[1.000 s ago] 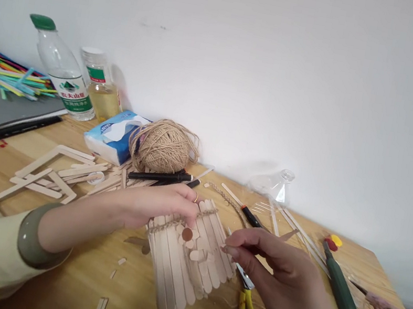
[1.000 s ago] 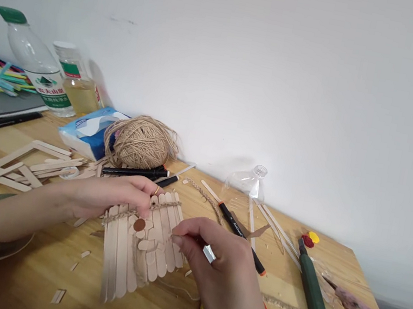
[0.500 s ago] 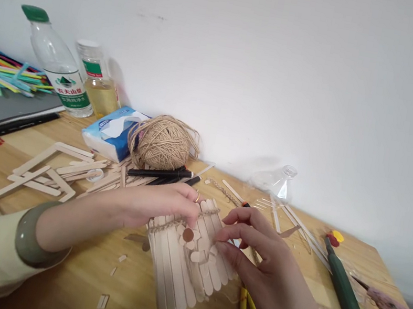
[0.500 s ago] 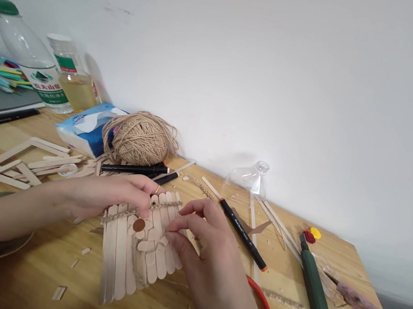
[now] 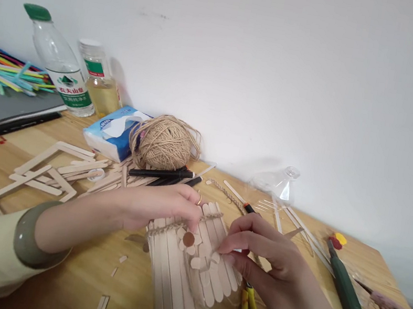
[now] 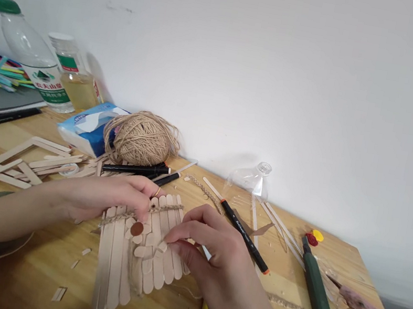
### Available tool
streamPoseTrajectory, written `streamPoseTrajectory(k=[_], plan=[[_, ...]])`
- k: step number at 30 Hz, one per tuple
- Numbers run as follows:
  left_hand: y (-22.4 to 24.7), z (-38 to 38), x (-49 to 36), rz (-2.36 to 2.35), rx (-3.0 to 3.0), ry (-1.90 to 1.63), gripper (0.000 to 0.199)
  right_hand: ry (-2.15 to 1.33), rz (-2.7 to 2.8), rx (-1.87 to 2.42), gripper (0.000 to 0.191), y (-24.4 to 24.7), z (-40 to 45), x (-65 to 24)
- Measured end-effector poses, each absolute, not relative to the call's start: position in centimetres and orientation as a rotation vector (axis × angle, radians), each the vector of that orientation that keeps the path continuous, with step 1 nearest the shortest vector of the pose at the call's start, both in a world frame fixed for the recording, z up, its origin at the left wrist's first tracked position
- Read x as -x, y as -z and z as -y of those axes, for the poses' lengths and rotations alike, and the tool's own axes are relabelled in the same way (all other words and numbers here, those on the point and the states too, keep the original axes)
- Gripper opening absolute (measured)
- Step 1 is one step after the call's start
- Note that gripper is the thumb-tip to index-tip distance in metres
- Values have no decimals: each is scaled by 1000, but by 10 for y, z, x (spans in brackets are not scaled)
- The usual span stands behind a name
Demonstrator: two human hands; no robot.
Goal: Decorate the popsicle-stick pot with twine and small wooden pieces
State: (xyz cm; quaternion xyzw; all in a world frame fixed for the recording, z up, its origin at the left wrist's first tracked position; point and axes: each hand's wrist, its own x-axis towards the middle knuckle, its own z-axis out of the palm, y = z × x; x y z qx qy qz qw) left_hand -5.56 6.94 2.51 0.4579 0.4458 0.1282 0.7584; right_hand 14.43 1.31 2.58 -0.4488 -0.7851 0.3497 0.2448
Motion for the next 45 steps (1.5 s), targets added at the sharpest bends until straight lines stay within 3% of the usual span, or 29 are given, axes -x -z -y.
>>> streamPoseTrajectory(k=[27,45], plan=[[-26,-69,53,-1032,-1017,-272,10,-1053,2114,1199,18,-22,-13,-137],[-26,-70,55,-1012,-1013,-279,15,-1004,2020,1256,15,-25,-13,-144]])
